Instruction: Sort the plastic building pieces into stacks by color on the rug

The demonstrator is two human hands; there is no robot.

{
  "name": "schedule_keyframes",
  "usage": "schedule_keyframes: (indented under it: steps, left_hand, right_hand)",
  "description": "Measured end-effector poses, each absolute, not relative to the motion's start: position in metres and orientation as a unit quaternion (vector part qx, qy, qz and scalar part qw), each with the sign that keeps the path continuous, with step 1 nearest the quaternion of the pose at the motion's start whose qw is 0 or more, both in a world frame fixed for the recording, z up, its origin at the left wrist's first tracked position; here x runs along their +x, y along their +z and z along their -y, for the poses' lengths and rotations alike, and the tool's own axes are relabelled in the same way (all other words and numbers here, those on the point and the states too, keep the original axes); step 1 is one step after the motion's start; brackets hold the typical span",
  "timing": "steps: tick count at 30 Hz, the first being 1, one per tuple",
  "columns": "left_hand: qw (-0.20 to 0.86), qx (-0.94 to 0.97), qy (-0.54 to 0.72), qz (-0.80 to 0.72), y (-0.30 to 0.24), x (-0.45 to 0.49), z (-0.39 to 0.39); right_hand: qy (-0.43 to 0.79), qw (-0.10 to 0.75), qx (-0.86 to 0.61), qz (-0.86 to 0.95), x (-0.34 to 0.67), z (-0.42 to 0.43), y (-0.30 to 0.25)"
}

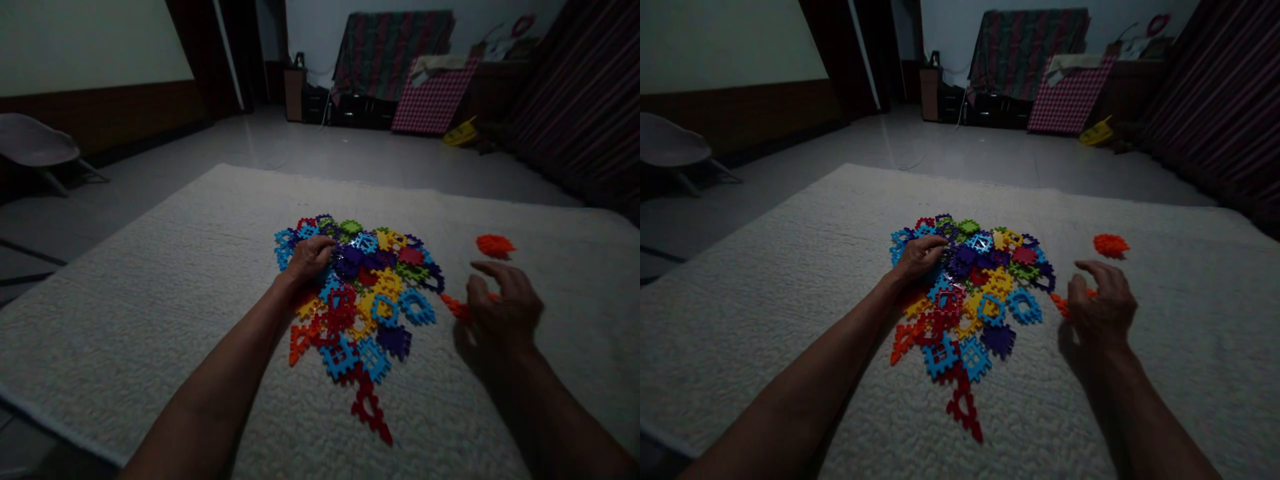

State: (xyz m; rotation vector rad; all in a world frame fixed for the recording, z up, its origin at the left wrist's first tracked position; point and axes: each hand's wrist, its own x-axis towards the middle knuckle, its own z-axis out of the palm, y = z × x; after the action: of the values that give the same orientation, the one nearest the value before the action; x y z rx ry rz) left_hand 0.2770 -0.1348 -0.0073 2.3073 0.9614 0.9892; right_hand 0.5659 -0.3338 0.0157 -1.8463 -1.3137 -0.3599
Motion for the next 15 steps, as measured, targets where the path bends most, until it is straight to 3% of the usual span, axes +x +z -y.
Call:
schedule_keyframes:
  steps: [2,6,11,15]
  left_hand:
    - [0.205,0.847,0.356,-0.338,-0.011,0.271,0.138]
    - [0.204,0.853,0.354,-0.323,-0.018,0.264,0.139]
    - [0.266,0.838,0.352,-0.321,-0.02,0.267,0.128]
    - [0.286,0.83,0.354,-0.323,-0.019,0.27,0.123]
  right_hand:
    - [-0.098,0.435,-0.653,0.612,0.513,0.322,0.029]
    - [0.088,0.316,-0.452,0.829,0.412,0.315,0.031]
    - [0.12,0.227,-0.452,0.854,0.364,0.325,0.008]
    - [0.111,0.246,-0.449,0.852,0.364,0.323,-0.002]
